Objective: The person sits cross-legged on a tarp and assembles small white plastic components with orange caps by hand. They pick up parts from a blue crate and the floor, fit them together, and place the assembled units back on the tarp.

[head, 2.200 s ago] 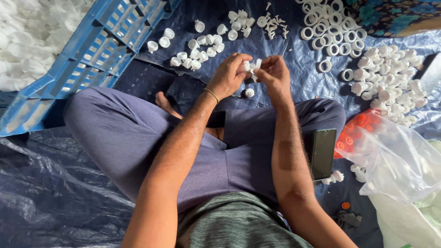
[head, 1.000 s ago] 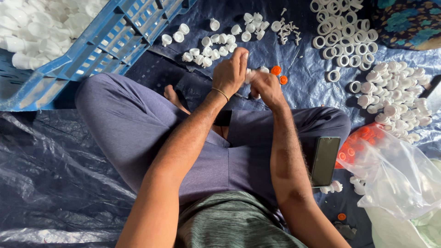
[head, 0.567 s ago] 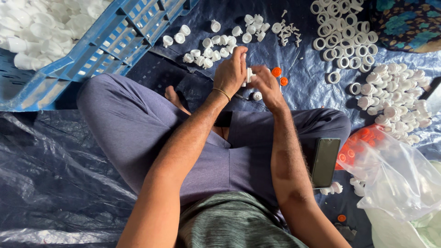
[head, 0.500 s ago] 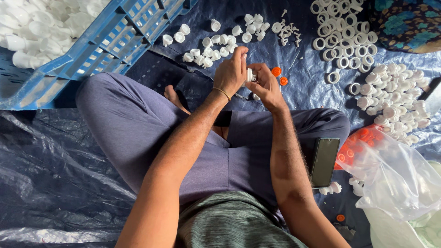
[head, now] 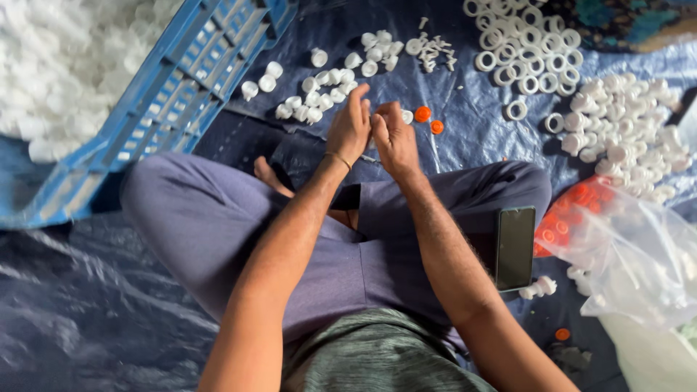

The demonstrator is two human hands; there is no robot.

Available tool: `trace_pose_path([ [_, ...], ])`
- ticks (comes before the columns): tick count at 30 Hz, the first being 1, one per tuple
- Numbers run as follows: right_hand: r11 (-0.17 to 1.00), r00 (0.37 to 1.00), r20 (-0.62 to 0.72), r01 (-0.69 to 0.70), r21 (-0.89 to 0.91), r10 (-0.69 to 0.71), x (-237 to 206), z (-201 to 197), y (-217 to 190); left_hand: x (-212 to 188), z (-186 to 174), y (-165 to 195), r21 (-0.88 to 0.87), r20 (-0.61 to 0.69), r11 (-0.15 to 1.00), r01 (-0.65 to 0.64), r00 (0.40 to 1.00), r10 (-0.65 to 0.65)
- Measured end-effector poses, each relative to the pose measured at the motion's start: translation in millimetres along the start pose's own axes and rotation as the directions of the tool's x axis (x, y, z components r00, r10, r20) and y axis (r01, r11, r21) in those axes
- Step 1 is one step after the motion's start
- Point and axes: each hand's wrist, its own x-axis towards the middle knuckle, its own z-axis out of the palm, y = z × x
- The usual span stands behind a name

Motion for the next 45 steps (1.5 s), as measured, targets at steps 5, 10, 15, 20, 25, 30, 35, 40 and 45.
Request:
trace_pose_path([
  [5,0.534,0.791,0.242,-0.571,0.624,0.562,-3.2,-0.5,4.0,-3.4,-15.1,33.7,0.351,0.178,0.891,-0.287,0.955,0.238],
  [10,0.988,1.000,-0.004,-0.014,0.151,0.015,-12.6,-22.5,-3.0,-14.8,-5.4,33.2,0.305,0.176,0.888,-0.344,0.937,0.302],
  [15,0.978,0.996,-0.090,-0.003,-0.208,-0.017,-33.5,-33.2,-14.3,-16.6,11.0,25.2,-0.371,0.256,0.917,0.146,0.965,-0.050],
  [20,0.926,0.967,-0.098,-0.190,0.325,0.233,-30.8,-18.3,-18.8,-28.0,-2.1,42.4,0.338,0.227,0.938,-0.080,0.974,0.001],
  [25,0.757,0.842,0.097,-0.523,0.391,0.531,-39.4,-18.2,-14.6,-29.2,-24.0,71.5,0.318,0.243,0.939,-0.134,0.968,0.056],
  [30,0.796,0.704,-0.537,-0.068,0.601,0.466,-23.6,-77.3,1.9,-27.0,-48.9,61.3,-0.031,-0.155,0.984,-0.173,0.974,0.166],
  [35,0.626,0.545,-0.754,0.456,0.633,0.366,-25.3,-151.7,15.6,10.5,-75.5,15.9,-0.448,-0.425,0.893,0.042,0.869,-0.254],
  [40,0.640,0.647,-0.553,0.129,0.757,0.524,-31.1,-125.1,32.5,27.8,-94.8,-6.4,-0.548,-0.616,0.836,0.008,0.672,-0.411],
  [45,0.751,0.761,-0.512,0.049,0.658,0.399,-22.9,-95.9,39.2,23.2,-118.5,-9.6,-0.347,-0.660,0.802,0.486,0.481,-0.577],
])
